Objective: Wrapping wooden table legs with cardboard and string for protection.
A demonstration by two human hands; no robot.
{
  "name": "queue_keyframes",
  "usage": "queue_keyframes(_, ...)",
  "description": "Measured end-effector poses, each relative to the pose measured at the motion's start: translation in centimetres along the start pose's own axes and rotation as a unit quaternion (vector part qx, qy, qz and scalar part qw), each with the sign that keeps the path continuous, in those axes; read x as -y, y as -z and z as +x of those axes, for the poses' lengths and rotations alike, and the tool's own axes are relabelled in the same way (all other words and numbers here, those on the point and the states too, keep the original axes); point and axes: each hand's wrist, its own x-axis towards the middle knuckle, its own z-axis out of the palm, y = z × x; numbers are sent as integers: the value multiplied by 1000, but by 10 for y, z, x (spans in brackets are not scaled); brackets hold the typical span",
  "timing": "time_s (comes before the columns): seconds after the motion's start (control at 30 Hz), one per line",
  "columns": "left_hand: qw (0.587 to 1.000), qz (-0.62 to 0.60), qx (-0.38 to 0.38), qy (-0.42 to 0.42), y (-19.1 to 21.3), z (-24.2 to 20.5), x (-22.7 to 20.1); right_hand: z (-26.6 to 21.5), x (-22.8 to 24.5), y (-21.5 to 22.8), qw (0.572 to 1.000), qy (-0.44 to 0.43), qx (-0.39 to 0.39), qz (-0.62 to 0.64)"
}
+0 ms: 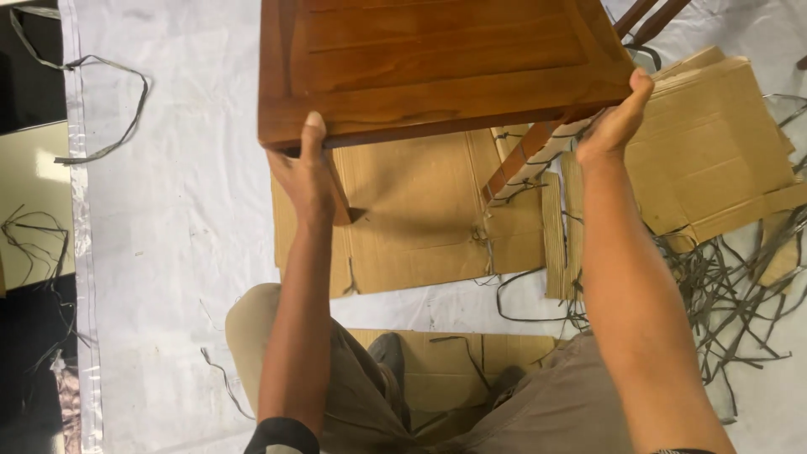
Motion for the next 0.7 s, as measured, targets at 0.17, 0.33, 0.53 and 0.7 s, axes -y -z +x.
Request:
queue_keyframes(0.17, 998, -66, -2, 9, -4, -47, -20, 7, 23, 11, 992, -62, -70, -82)
queue_keyframes(0.33, 999, 44, 4, -8, -2, -86, -38, 27, 20, 33, 973, -94, -121, -175)
queue_keyframes(0.53, 997, 68, 3, -21, 4, -108, -34, -10, 56, 5, 930, -128, -180, -295)
queue_keyframes(0.7, 999, 24, 13, -18, 4, -110, -26, -43, 27, 15, 910, 13, -110, -399)
